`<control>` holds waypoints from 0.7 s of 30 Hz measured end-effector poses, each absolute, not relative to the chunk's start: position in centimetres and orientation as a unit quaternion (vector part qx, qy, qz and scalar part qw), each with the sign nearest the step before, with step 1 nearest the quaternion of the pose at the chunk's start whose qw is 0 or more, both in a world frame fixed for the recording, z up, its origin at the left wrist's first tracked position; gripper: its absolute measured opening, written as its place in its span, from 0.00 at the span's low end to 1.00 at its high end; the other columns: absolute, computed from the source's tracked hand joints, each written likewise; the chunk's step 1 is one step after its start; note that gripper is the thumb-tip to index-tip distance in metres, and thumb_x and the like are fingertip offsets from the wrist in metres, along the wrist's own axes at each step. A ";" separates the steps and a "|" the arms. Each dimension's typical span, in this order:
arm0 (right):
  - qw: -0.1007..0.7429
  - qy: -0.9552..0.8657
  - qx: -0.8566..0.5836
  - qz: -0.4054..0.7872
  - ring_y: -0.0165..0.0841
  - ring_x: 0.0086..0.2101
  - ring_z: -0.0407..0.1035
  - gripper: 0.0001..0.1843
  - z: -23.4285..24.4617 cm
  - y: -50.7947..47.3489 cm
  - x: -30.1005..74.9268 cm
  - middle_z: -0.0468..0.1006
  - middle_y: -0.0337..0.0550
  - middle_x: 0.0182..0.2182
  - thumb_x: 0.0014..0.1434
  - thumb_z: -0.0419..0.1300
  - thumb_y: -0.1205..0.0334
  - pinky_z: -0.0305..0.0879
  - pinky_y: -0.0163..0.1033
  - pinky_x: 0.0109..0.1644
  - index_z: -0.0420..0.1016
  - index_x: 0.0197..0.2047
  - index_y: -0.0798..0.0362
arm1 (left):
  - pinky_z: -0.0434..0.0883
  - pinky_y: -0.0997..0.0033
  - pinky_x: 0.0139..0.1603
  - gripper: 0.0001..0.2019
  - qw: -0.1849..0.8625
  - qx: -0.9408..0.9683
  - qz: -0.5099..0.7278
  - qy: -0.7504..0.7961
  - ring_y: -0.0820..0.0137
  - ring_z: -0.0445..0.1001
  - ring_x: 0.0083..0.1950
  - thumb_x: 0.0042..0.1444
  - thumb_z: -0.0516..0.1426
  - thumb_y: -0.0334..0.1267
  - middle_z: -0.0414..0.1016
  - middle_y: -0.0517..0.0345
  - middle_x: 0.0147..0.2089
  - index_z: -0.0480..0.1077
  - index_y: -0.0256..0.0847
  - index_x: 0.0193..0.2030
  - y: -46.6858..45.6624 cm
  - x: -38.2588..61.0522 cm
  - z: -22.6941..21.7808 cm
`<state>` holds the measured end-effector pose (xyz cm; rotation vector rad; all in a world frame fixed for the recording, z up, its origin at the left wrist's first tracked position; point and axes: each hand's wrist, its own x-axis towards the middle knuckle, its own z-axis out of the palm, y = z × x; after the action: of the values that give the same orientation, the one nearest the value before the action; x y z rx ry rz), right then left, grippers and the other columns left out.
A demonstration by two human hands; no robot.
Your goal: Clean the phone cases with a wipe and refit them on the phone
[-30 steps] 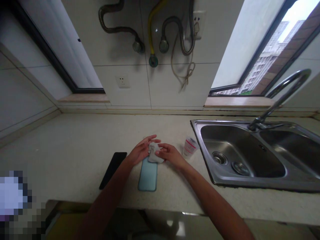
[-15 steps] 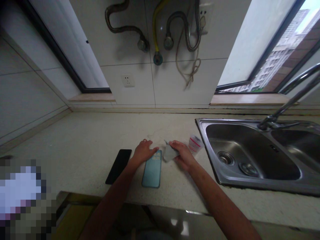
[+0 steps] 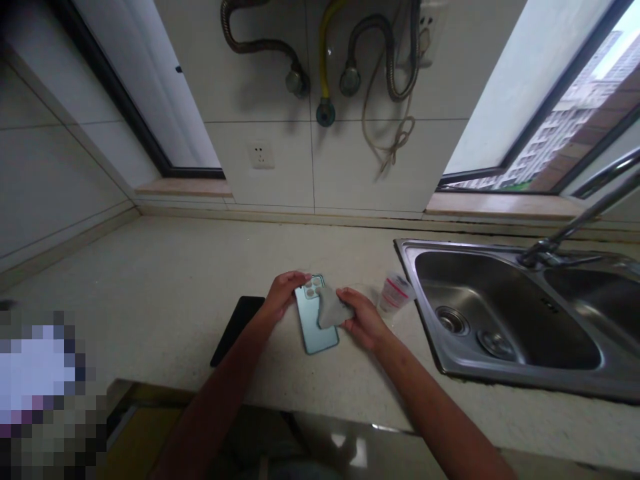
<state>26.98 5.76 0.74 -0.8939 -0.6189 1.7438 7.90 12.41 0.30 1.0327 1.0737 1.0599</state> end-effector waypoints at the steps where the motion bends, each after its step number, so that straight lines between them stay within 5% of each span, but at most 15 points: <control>1: 0.514 -0.256 -0.365 0.733 0.27 0.24 0.69 0.12 0.8 5.7 26.8 0.75 0.34 0.25 0.48 0.72 0.60 0.69 0.32 0.28 0.74 0.31 0.53 | 0.67 0.72 0.31 0.15 0.648 0.383 0.496 0.432 0.72 0.72 0.27 0.41 0.69 0.45 0.76 0.58 0.28 0.73 0.37 0.30 12.4 8.2 0.2; 5: 0.509 -0.262 -0.351 0.741 0.26 0.24 0.69 0.13 1.0 5.5 26.4 0.76 0.35 0.25 0.47 0.74 0.59 0.69 0.30 0.28 0.75 0.31 0.53 | 0.69 0.73 0.31 0.14 0.759 0.206 0.507 0.354 0.75 0.70 0.22 0.43 0.69 0.41 0.72 0.63 0.22 0.68 0.39 0.26 12.5 9.4 -0.5; 9: 0.540 -0.268 -0.358 0.713 0.27 0.25 0.69 0.11 1.0 5.7 26.4 0.77 0.35 0.25 0.48 0.72 0.59 0.68 0.30 0.28 0.75 0.30 0.52 | 0.74 0.66 0.43 0.12 0.824 0.135 0.457 0.308 0.67 0.78 0.31 0.57 0.60 0.45 0.79 0.52 0.30 0.72 0.36 0.32 12.2 10.0 -0.9; 14: 0.541 -0.301 -0.372 0.691 0.35 0.33 0.75 0.12 0.7 5.7 25.7 0.81 0.42 0.35 0.51 0.67 0.57 0.72 0.37 0.36 0.77 0.39 0.51 | 0.71 0.52 0.55 0.23 0.874 0.132 0.411 0.221 0.54 0.79 0.47 0.60 0.52 0.52 0.81 0.41 0.41 0.75 0.32 0.42 11.4 10.3 -0.9; 18: 0.563 -0.305 -0.397 0.658 0.33 0.31 0.72 0.13 1.0 5.6 25.7 0.79 0.41 0.33 0.50 0.69 0.54 0.70 0.36 0.35 0.76 0.36 0.52 | 0.71 0.51 0.55 0.27 0.864 0.141 0.417 0.246 0.53 0.78 0.49 0.61 0.50 0.58 0.81 0.40 0.40 0.75 0.33 0.41 11.3 10.5 -0.9; 21: 0.639 -0.341 -0.464 0.509 0.31 0.29 0.69 0.12 1.5 5.7 26.7 0.76 0.36 0.28 0.52 0.68 0.52 0.66 0.34 0.32 0.75 0.34 0.50 | 0.71 0.47 0.52 0.34 0.880 0.140 0.387 0.237 0.52 0.79 0.47 0.59 0.47 0.66 0.81 0.40 0.39 0.75 0.33 0.43 10.9 10.6 -0.7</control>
<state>26.70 5.69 1.53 -1.0580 -0.7790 1.1622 10.61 10.90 -0.65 0.2927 0.4929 0.8058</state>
